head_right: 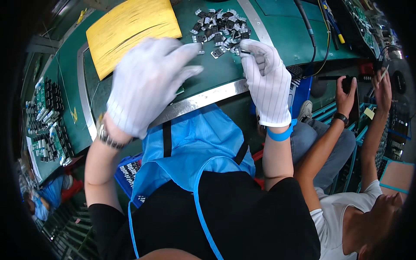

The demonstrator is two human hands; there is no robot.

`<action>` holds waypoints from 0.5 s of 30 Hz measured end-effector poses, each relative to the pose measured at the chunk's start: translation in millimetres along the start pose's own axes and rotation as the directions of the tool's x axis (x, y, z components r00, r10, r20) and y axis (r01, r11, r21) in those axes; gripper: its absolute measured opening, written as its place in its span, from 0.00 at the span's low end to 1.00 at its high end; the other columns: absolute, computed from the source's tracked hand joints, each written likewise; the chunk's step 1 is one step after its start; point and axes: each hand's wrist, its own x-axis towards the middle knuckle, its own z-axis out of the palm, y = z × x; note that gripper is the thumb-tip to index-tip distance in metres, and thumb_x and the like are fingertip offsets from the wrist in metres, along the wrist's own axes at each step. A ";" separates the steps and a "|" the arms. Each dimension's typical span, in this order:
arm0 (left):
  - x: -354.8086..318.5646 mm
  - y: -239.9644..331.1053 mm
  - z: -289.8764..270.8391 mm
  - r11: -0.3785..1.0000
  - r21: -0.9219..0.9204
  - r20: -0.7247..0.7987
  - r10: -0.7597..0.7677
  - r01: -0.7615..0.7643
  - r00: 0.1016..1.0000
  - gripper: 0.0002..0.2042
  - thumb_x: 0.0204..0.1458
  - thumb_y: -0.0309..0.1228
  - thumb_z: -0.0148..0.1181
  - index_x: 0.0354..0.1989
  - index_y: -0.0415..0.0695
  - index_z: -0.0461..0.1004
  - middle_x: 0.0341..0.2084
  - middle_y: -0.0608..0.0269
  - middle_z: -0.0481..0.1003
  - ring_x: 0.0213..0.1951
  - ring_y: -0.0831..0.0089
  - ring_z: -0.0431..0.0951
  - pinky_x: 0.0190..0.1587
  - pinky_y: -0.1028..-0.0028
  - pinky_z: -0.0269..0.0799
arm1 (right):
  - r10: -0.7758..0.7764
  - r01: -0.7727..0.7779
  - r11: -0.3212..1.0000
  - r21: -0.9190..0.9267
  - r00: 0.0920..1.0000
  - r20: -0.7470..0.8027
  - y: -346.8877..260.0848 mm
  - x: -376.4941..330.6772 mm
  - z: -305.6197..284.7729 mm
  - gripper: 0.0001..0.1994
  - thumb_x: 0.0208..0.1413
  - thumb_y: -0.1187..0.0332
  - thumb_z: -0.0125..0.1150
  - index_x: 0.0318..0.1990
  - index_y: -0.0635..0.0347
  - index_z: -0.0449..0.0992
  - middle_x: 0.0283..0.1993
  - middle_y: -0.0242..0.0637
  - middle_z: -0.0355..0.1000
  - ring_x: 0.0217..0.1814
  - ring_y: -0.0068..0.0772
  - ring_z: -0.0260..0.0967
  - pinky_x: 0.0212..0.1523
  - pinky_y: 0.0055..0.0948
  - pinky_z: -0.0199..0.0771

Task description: The person solders components onto a circuit board using a soldering iron and solder wire, sets it aside, and inserts electronic components into another circuit board by hand before soldering them.

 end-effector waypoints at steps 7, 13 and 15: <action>40.8 -5.6 24.4 0.999 -0.036 0.295 0.035 -0.026 0.955 0.11 0.53 0.39 0.61 0.32 0.44 0.77 0.29 0.52 0.76 0.34 0.55 0.79 0.36 0.61 0.74 | 0.066 -0.074 0.965 0.250 0.997 0.041 -8.8 3.7 -12.0 0.11 0.59 0.76 0.58 0.49 0.67 0.73 0.38 0.38 0.78 0.36 0.24 0.78 0.33 0.19 0.77; 41.9 -2.6 2.2 0.996 0.014 0.355 -0.082 0.083 0.931 0.07 0.55 0.33 0.59 0.37 0.44 0.77 0.32 0.51 0.78 0.35 0.54 0.79 0.38 0.60 0.74 | 0.153 -0.156 0.982 0.109 0.988 0.034 -5.6 6.7 -12.4 0.13 0.55 0.73 0.67 0.45 0.68 0.72 0.34 0.37 0.77 0.35 0.19 0.76 0.28 0.19 0.76; 38.4 -7.1 -9.8 0.972 -0.125 0.211 -0.170 0.199 0.963 0.09 0.56 0.30 0.57 0.44 0.45 0.77 0.35 0.52 0.79 0.37 0.54 0.80 0.40 0.60 0.74 | 0.169 -0.169 0.975 0.143 0.986 0.014 -6.5 8.3 -12.9 0.14 0.55 0.73 0.66 0.47 0.67 0.72 0.32 0.37 0.77 0.32 0.19 0.76 0.28 0.19 0.75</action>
